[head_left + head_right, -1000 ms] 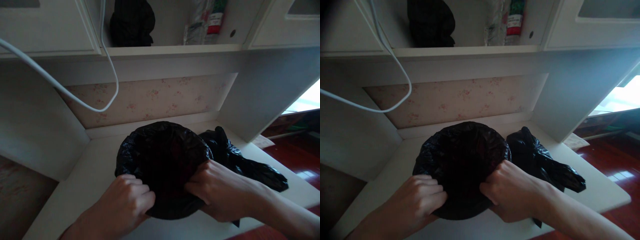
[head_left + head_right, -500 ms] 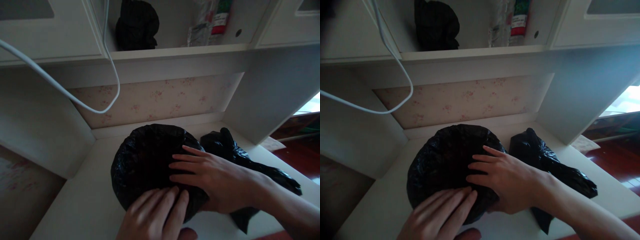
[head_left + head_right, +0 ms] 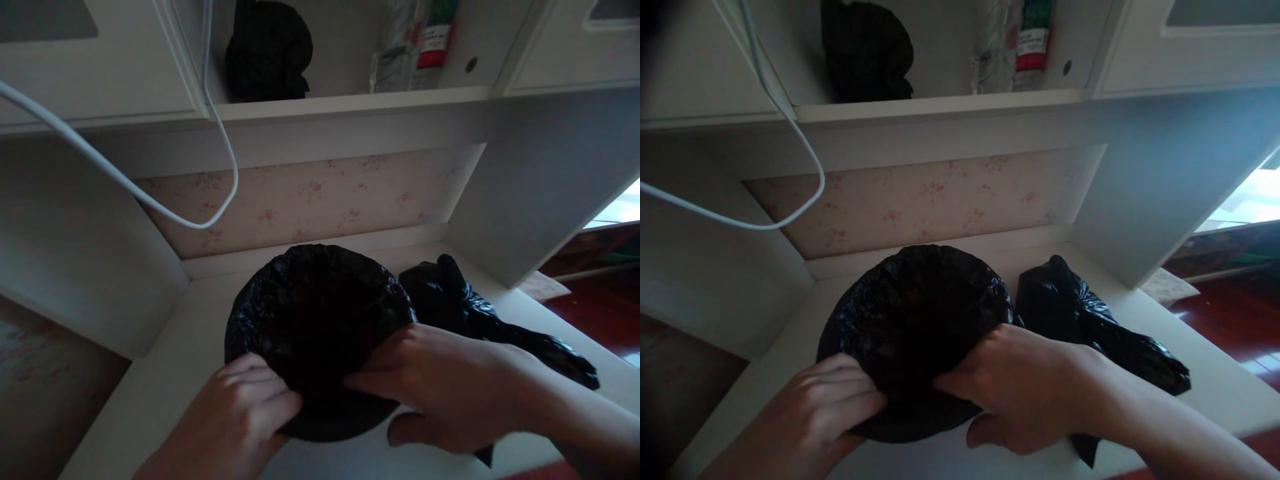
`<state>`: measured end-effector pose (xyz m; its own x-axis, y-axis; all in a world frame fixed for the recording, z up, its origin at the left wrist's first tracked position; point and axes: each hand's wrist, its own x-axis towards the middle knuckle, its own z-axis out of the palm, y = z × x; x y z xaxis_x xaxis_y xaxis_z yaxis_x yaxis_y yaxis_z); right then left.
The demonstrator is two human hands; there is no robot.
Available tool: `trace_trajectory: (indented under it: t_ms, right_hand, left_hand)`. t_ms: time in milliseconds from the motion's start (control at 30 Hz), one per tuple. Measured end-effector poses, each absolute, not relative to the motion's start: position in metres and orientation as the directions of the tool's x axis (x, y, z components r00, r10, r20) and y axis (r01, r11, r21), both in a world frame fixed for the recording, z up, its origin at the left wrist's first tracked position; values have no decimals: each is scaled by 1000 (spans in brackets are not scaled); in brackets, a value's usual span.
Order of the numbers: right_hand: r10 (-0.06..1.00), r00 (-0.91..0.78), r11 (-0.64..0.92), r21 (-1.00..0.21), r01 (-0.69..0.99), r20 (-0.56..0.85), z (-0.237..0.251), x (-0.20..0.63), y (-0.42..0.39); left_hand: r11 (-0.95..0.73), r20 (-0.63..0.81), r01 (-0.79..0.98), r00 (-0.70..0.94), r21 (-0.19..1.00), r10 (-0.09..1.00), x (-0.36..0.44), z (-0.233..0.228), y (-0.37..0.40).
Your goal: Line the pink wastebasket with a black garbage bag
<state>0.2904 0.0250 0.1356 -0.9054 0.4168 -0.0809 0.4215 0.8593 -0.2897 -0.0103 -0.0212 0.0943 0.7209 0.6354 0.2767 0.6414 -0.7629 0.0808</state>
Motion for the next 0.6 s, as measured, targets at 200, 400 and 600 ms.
trace_trajectory:
  t_ms: [200,400,600]
  right_hand:
    - [452,-891,846,-341,410,49,146,309,28]
    - [377,-925,875,-316,368,-32,134,283,34]
    - [405,-914,892,-208,401,-23,120,265,45]
  left_hand:
    - [-563,377,768,640,-306,669,-74,93,-30]
    - [-748,515,625,728,-225,453,2,95,-49]
    - [-650,499,758,586,-59,639,41,79,-41]
